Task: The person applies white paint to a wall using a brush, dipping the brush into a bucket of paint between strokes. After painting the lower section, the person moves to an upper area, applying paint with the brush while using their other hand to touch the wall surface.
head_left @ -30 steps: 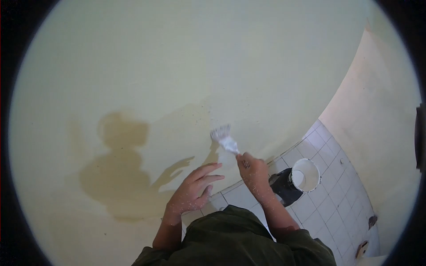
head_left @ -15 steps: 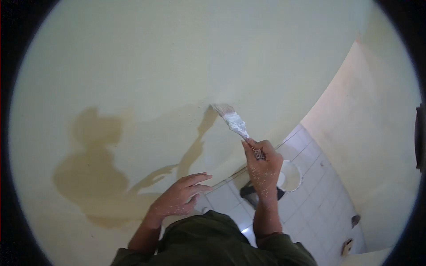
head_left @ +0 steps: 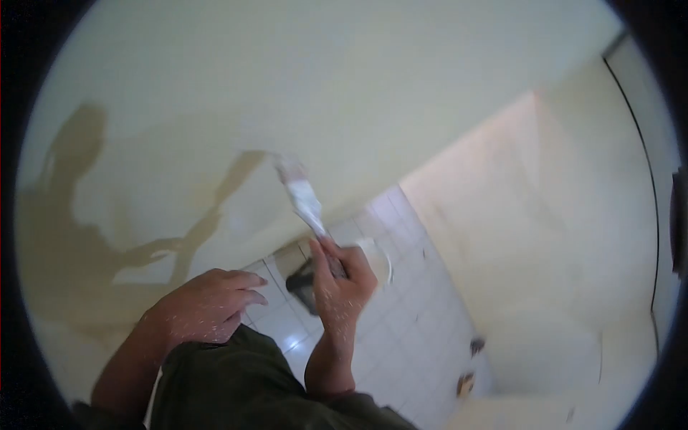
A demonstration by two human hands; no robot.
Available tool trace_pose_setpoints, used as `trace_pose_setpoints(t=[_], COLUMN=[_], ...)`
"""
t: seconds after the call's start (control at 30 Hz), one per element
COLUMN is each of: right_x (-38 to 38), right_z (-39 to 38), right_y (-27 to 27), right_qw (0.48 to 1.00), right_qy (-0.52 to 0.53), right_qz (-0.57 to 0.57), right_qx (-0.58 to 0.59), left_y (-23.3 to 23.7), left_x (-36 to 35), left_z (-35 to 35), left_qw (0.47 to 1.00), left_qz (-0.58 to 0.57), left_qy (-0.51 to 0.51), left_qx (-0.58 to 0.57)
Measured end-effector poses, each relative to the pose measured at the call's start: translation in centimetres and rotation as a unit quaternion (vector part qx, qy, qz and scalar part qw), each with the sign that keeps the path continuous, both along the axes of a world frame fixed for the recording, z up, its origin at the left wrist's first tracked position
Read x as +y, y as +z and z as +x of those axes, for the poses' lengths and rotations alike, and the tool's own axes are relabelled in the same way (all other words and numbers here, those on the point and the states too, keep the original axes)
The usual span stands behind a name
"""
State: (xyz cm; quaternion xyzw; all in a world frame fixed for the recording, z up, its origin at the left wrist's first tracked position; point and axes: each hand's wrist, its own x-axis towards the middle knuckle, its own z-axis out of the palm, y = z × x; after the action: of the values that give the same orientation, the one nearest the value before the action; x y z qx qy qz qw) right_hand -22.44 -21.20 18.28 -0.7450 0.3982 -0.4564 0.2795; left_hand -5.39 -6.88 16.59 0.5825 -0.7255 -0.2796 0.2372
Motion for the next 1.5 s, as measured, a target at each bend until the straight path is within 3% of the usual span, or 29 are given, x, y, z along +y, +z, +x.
trace_pose_setpoints(t=[0.13,0.27,0.37,0.47,0.6,0.63,0.7,0.8,0.9,1.1,1.23,1.5], right_x=[-1.5,-2.6,-3.7,-4.9,-4.9,-4.4,-4.6,-5.1,-6.1,-5.8,-6.6,-6.5], right_z=[-0.6,0.6,2.9,6.9,9.5,3.3,2.3,0.5,-0.5,0.0,1.5,1.7], right_y=[-0.4,3.0,4.3,3.5,-0.5,-6.4,-8.8,-11.4,-10.1,-1.4,-1.0,-14.5], right_qw=[0.994,0.985,0.974,0.981,0.987,0.988,0.983,0.979,0.985,0.971,0.978,0.959], right_qy=[0.022,0.026,0.027,0.076,0.115,0.130,0.160,0.171,0.159,0.120,0.162,0.219], right_qz=[-0.031,-0.108,-0.194,-0.162,-0.115,-0.081,-0.002,0.020,0.015,-0.075,-0.094,-0.001], right_qx=[-0.104,-0.133,-0.114,-0.069,0.002,0.027,0.094,0.105,0.071,-0.195,-0.094,0.182], left_y=[1.4,1.8,1.3,2.7,5.5,1.1,1.1,-0.1,-1.2,-3.8,-6.0,-8.2], left_x=[-0.8,-1.7,-2.2,-2.8,-3.2,-2.8,-3.0,-2.4,-2.2,-1.7,-1.1,0.3], left_z=[-1.2,-1.5,-1.5,0.7,4.1,-1.7,-1.4,-1.6,-1.9,-2.7,-3.5,-4.2], left_qw=[1.000,0.998,0.996,0.992,0.982,0.979,0.976,0.973,0.976,0.981,0.982,0.980], left_qz=[-0.024,-0.036,-0.063,-0.085,-0.109,-0.125,-0.144,-0.153,-0.123,-0.106,-0.101,-0.082], left_qy=[0.014,0.039,0.051,0.077,0.150,0.152,0.153,0.159,0.173,0.160,0.156,0.169], left_qx=[-0.002,-0.039,-0.044,-0.046,-0.039,-0.050,-0.054,-0.063,-0.041,-0.014,0.024,0.060])
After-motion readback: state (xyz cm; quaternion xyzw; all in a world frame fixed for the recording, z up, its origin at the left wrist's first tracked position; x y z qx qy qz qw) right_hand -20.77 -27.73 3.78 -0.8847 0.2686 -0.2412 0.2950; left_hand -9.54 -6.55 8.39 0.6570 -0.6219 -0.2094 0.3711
